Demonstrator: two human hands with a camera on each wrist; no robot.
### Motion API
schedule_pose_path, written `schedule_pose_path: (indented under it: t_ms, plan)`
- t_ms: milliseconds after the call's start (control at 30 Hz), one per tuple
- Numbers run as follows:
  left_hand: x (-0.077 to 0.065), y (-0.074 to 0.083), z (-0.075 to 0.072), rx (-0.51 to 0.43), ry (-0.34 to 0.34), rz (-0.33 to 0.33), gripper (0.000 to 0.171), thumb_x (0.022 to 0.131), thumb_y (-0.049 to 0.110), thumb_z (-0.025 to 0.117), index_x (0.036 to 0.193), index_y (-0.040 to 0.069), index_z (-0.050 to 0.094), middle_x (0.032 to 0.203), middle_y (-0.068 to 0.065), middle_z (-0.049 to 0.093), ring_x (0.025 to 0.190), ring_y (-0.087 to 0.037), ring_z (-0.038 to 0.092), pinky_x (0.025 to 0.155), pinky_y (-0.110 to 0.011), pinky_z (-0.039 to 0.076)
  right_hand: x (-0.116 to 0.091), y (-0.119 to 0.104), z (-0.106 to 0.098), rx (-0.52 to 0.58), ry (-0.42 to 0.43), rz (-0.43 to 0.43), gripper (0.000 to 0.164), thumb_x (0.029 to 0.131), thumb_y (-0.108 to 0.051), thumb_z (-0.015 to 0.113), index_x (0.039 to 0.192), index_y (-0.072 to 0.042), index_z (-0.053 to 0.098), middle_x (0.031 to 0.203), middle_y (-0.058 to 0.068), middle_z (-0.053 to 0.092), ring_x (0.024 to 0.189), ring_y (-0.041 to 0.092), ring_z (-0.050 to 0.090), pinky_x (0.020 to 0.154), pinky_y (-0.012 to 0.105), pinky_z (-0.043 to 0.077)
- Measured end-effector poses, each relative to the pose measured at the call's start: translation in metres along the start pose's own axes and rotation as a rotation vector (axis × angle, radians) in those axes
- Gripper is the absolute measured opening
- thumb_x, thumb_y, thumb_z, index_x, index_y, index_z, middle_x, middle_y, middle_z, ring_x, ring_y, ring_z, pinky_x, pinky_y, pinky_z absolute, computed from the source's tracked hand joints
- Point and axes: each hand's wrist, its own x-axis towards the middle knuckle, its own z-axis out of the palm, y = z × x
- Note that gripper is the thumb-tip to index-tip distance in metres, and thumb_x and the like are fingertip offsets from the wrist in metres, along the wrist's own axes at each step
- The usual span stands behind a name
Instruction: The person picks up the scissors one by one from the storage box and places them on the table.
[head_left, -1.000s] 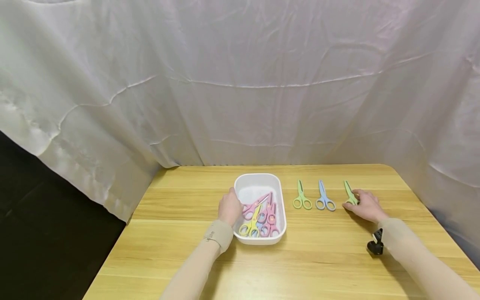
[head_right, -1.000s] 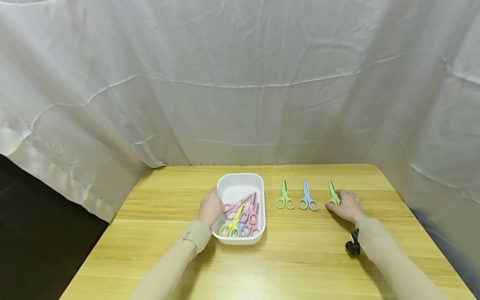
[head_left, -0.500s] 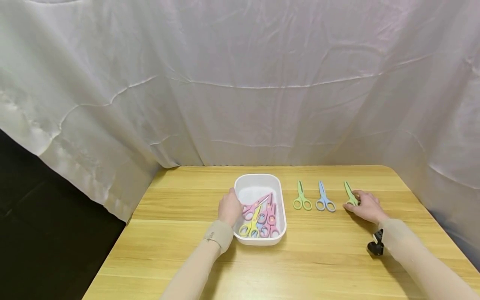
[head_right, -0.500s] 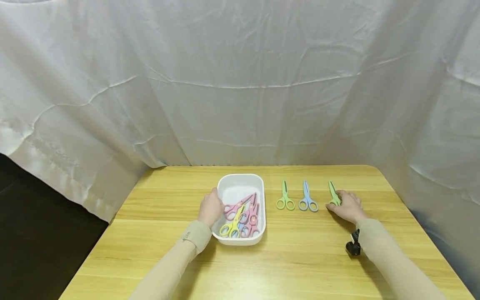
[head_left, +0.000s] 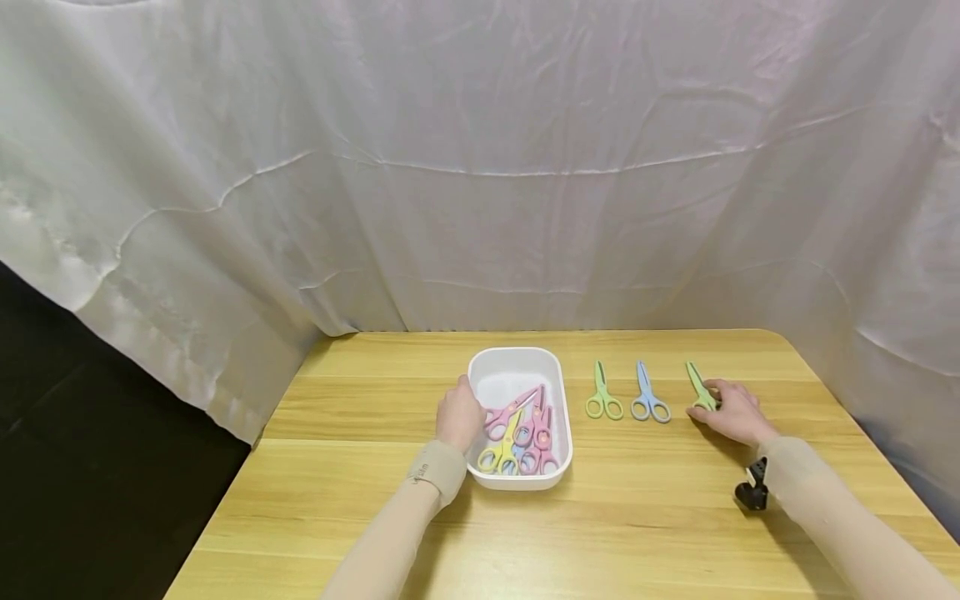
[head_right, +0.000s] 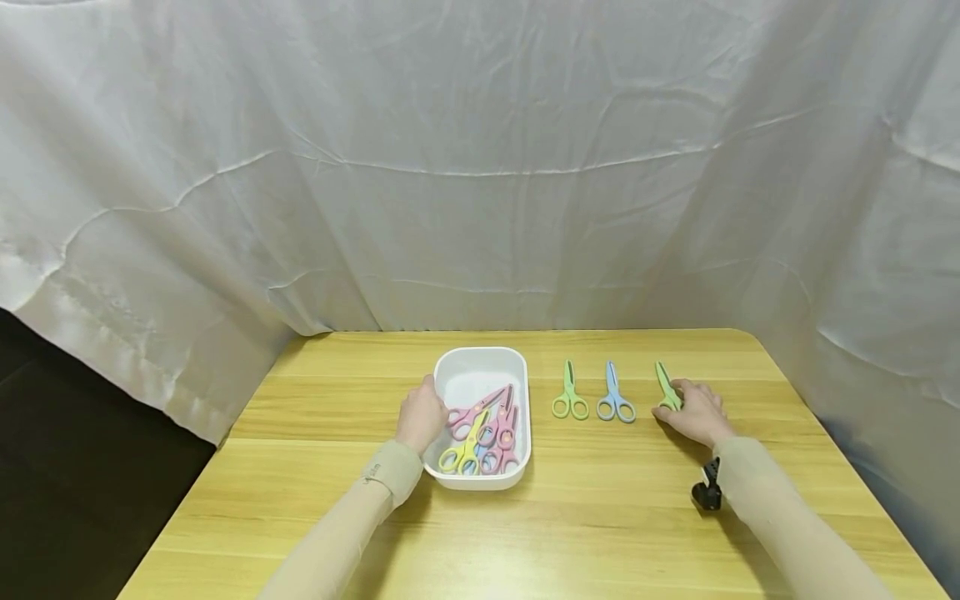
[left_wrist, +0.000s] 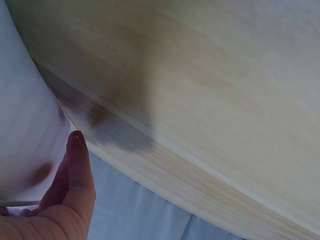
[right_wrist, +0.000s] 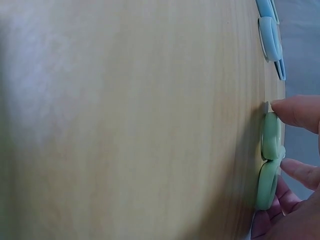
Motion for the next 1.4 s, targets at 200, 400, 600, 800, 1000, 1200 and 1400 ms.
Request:
schedule_pose_path:
  t_ms: [200,400,600,800,1000,1200,1400]
  plan:
    - [-0.0008,0.0005,-0.0003,0.004,0.008,0.006,0.069,0.085,0.000,0.069,0.148,-0.003,0.041,0.119,-0.028,0.068,0.105,-0.040,0.071,0.093,-0.047,0.062,-0.0003,0.0012,-0.0001,0.005,-0.004,0.010,0.076,0.093,-0.033,0.068,0.142,0.016,0.038,0.130,0.047,0.050,0.119,0.057,0.041,0.100,0.068,0.029]
    - [-0.0003,-0.0001,0.0002,0.002,0.013,0.011,0.069,0.085,0.000,0.069,0.148,-0.003,0.042,0.118,-0.028,0.069,0.104,-0.041,0.071,0.093,-0.048,0.063,-0.0005,0.0026,-0.0005,0.020,-0.006,0.031,0.078,0.093,-0.038,0.067,0.143,0.014,0.038,0.132,0.046,0.049,0.119,0.057,0.041,0.097,0.066,0.032]
    - [0.0000,-0.0012,0.0004,0.017,0.025,0.024,0.067,0.084,0.000,0.069,0.146,-0.004,0.044,0.114,-0.028,0.070,0.101,-0.041,0.072,0.091,-0.048,0.063,-0.0028,0.0008,-0.0035,0.039,-0.007,0.041,0.078,0.094,-0.040,0.066,0.145,0.012,0.038,0.132,0.045,0.050,0.117,0.054,0.041,0.092,0.062,0.034]
    - [0.0005,-0.0021,0.0007,0.024,0.031,0.028,0.067,0.084,0.000,0.070,0.146,-0.004,0.044,0.113,-0.028,0.070,0.099,-0.041,0.072,0.089,-0.048,0.064,-0.0049,-0.0022,-0.0053,0.044,-0.009,0.046,0.077,0.094,-0.039,0.066,0.145,0.012,0.038,0.131,0.045,0.050,0.115,0.054,0.041,0.091,0.063,0.036]
    - [-0.0004,-0.0015,0.0004,0.022,0.023,0.021,0.068,0.084,0.001,0.071,0.146,-0.004,0.044,0.115,-0.028,0.070,0.099,-0.040,0.072,0.089,-0.047,0.064,-0.0052,-0.0011,-0.0035,0.036,-0.011,0.058,0.077,0.093,-0.037,0.067,0.145,0.012,0.037,0.130,0.043,0.051,0.115,0.055,0.041,0.091,0.065,0.038]
    - [-0.0009,-0.0009,0.0000,0.019,0.015,0.012,0.068,0.085,0.001,0.069,0.147,-0.003,0.043,0.116,-0.027,0.069,0.100,-0.040,0.072,0.089,-0.046,0.064,-0.0052,-0.0030,-0.0035,0.025,-0.007,0.059,0.077,0.093,-0.037,0.067,0.144,0.013,0.038,0.129,0.043,0.052,0.115,0.055,0.043,0.092,0.066,0.039]
    - [-0.0004,-0.0005,0.0002,0.011,0.012,0.013,0.068,0.085,0.001,0.069,0.148,-0.003,0.042,0.118,-0.027,0.069,0.102,-0.040,0.071,0.090,-0.046,0.064,-0.0049,-0.0042,-0.0038,0.009,0.007,0.042,0.075,0.092,-0.036,0.068,0.142,0.013,0.041,0.126,0.043,0.054,0.113,0.055,0.047,0.091,0.065,0.040]
